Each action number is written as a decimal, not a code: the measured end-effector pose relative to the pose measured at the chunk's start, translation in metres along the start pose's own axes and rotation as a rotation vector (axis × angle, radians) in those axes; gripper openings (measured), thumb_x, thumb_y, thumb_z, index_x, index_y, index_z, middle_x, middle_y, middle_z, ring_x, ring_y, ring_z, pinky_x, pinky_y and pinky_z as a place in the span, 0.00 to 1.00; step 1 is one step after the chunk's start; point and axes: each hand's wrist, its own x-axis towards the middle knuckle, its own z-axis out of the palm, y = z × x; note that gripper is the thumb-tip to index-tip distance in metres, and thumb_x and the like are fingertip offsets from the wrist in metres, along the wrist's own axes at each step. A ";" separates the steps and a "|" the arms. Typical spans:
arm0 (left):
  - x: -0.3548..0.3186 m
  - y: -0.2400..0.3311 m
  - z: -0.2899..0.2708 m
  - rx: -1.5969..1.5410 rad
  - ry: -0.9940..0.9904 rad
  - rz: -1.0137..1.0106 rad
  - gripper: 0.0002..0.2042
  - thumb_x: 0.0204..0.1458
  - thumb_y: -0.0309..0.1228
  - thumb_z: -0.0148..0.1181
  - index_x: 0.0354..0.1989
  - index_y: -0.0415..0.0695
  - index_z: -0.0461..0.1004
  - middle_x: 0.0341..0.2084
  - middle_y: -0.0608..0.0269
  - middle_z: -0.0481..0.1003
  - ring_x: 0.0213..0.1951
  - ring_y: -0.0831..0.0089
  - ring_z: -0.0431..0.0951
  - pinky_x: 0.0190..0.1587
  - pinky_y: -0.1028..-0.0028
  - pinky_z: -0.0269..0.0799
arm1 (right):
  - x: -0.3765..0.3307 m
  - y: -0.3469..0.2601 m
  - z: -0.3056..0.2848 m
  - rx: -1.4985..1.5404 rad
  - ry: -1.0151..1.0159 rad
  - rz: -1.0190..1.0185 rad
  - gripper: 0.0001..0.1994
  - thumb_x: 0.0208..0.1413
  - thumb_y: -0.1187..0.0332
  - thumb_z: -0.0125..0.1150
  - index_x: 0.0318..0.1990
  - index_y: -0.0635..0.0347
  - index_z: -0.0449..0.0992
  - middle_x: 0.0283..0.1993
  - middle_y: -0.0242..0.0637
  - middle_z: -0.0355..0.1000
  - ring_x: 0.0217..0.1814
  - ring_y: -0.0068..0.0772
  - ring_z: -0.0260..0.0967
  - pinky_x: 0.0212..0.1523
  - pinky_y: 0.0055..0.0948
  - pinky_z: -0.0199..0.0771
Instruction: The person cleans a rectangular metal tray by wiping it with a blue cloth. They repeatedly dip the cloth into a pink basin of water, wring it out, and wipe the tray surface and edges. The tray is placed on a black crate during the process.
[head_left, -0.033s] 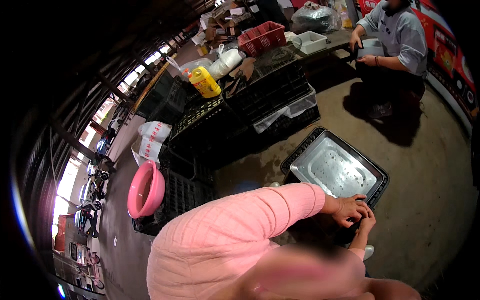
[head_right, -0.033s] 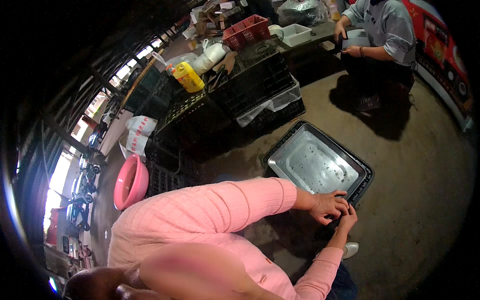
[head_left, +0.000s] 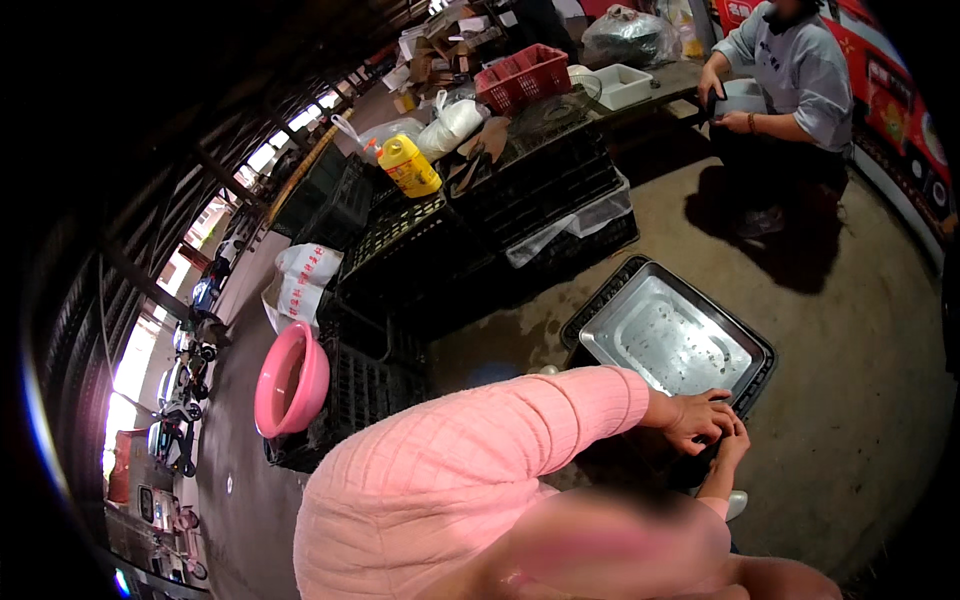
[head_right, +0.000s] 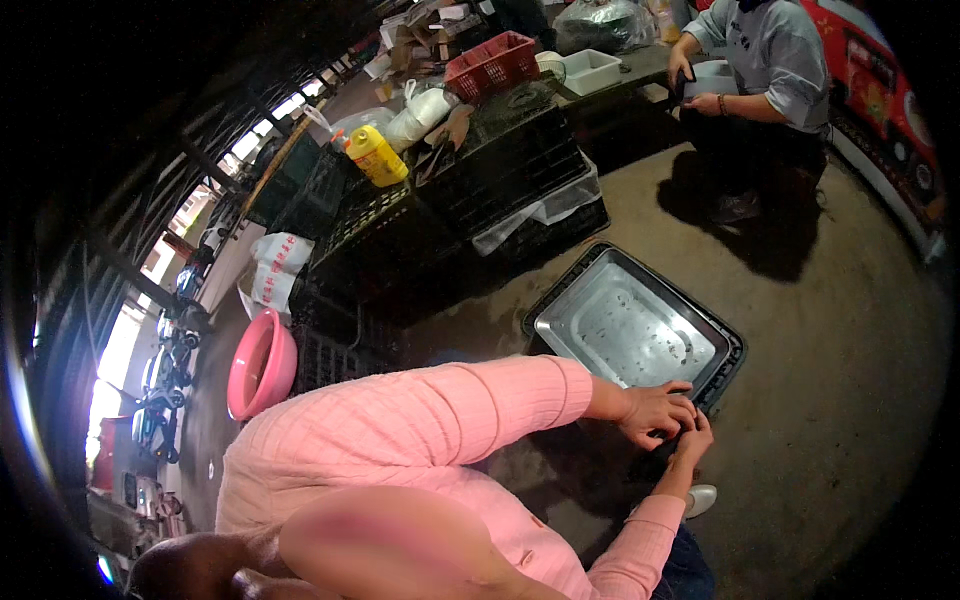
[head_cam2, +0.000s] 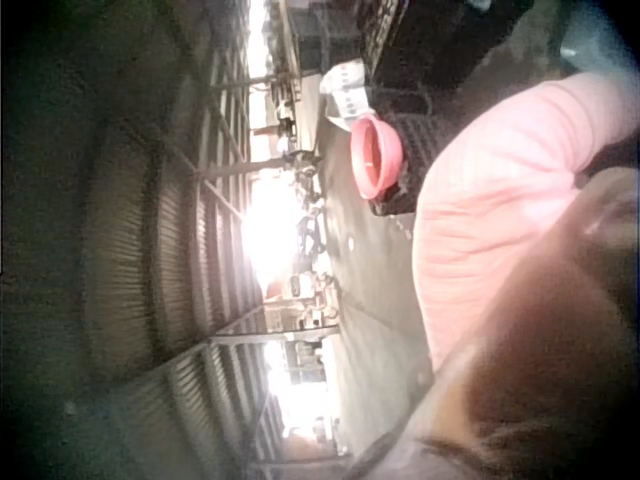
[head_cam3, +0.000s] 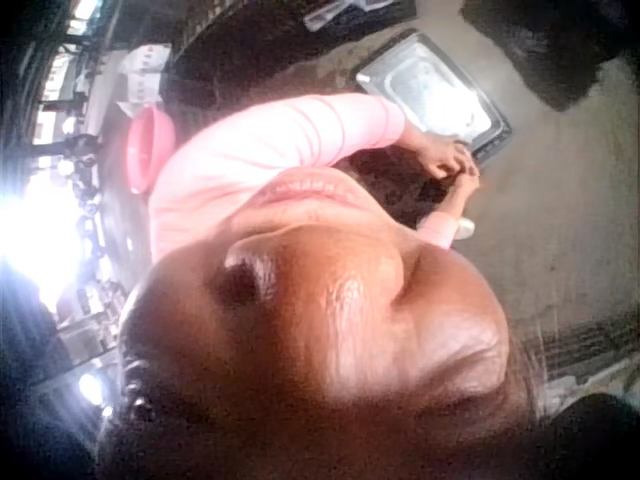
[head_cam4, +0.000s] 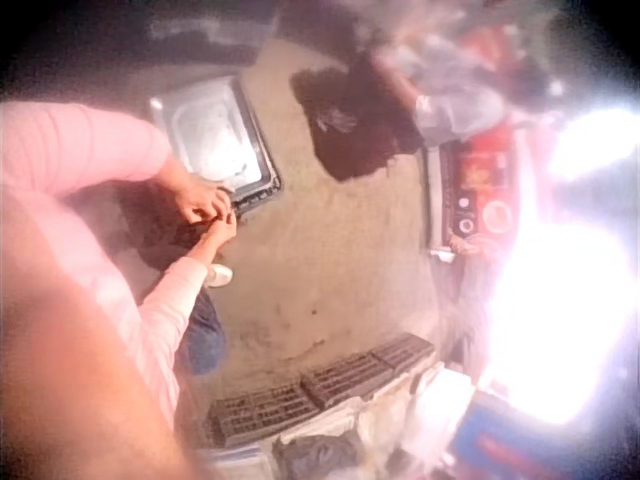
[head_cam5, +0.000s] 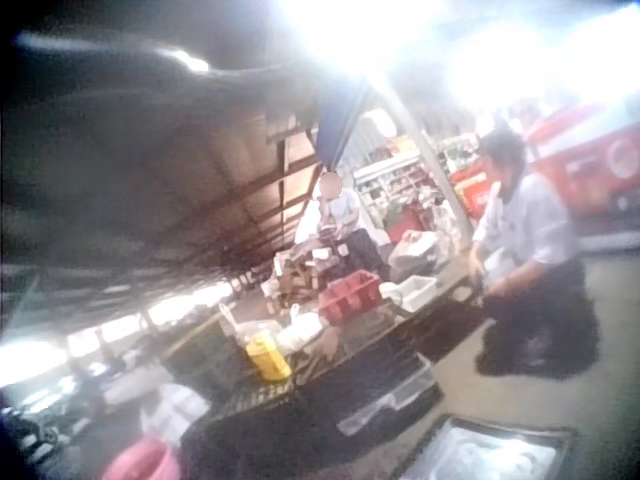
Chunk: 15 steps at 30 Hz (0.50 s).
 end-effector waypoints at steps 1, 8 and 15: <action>0.000 -0.001 0.001 0.008 0.004 0.003 0.07 0.35 0.35 0.58 0.22 0.49 0.70 0.41 0.62 0.69 0.54 0.63 0.63 0.60 0.43 0.39 | 0.005 0.011 -0.006 -0.097 -0.027 -0.015 0.11 0.51 0.80 0.50 0.41 0.69 0.75 0.39 0.40 0.73 0.37 0.30 0.71 0.36 0.26 0.73; 0.005 0.001 0.000 0.026 0.031 0.007 0.07 0.35 0.35 0.57 0.24 0.49 0.72 0.44 0.61 0.69 0.54 0.63 0.63 0.60 0.43 0.40 | -0.023 0.017 -0.022 -0.255 -0.079 -0.110 0.11 0.49 0.76 0.58 0.42 0.69 0.75 0.36 0.35 0.73 0.34 0.24 0.69 0.34 0.22 0.69; 0.004 0.000 0.000 0.015 0.002 0.005 0.07 0.35 0.36 0.57 0.24 0.49 0.72 0.44 0.61 0.69 0.55 0.63 0.62 0.60 0.43 0.40 | -0.009 0.032 -0.032 -0.230 -0.069 -0.059 0.12 0.49 0.75 0.60 0.41 0.71 0.75 0.37 0.34 0.73 0.35 0.23 0.67 0.36 0.22 0.68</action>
